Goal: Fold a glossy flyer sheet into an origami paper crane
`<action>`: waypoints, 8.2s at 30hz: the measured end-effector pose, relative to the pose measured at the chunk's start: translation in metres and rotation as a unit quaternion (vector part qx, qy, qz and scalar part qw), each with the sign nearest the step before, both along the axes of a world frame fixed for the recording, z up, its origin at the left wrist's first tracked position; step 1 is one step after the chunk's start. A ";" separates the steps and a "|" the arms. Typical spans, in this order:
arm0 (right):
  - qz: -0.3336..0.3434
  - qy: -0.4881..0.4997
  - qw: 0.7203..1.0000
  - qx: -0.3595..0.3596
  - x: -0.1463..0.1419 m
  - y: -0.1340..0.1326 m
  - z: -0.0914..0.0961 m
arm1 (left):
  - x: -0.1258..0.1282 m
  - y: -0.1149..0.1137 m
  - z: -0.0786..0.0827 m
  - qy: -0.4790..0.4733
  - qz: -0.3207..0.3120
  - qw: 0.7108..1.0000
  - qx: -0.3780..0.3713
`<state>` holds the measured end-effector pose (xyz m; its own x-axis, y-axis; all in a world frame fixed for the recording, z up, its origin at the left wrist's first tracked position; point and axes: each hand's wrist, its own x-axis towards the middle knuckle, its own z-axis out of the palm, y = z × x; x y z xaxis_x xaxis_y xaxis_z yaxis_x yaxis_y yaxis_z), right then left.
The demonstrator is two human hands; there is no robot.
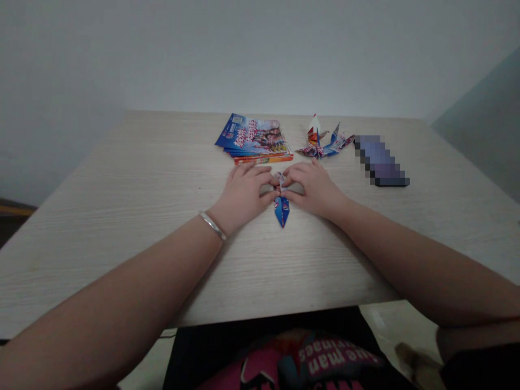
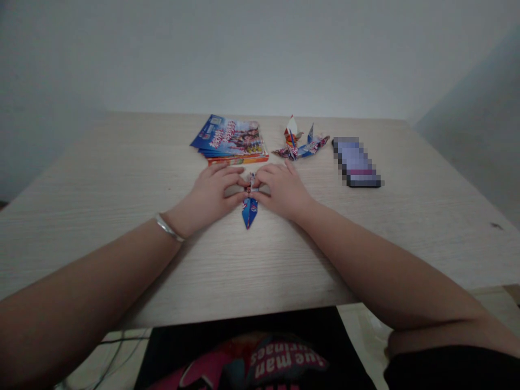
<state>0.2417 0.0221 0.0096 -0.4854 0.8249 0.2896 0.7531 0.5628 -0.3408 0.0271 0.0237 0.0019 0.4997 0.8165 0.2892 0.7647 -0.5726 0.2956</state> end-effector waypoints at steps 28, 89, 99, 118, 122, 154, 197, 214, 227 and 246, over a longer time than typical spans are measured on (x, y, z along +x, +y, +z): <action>0.072 0.186 0.975 -0.096 0.009 0.002 0.007 | 0.002 0.001 0.012 -0.056 -0.026 0.998 0.008; 0.141 -0.066 0.978 0.135 0.007 0.004 0.015 | 0.004 -0.007 0.030 0.062 -0.138 0.986 0.073; 0.039 0.078 0.996 -0.006 0.006 0.003 0.006 | 0.003 -0.002 0.020 -0.053 -0.069 0.996 -0.028; -0.030 0.072 0.997 -0.030 -0.003 0.003 0.006 | 0.009 -0.002 0.016 -0.051 -0.025 0.997 -0.049; -0.037 0.053 0.997 -0.037 -0.006 0.003 0.008 | 0.014 -0.004 0.021 -0.007 -0.010 0.999 -0.036; -0.053 0.114 0.991 -0.039 -0.007 0.007 -0.001 | 0.009 -0.005 0.014 -0.127 0.023 0.989 -0.069; 0.064 -0.042 0.997 0.024 0.003 0.002 0.008 | 0.008 -0.009 0.018 -0.005 -0.049 0.999 -0.010; -0.015 0.048 0.999 -0.014 0.002 0.017 0.001 | 0.011 -0.007 0.024 -0.059 -0.026 0.996 -0.067; -0.044 0.065 0.997 -0.026 -0.004 0.015 -0.002 | 0.012 -0.009 0.017 -0.152 0.007 0.986 -0.075; 0.128 -0.179 0.950 0.220 0.006 -0.002 0.018 | 0.010 -0.017 0.029 0.102 -0.053 0.993 0.017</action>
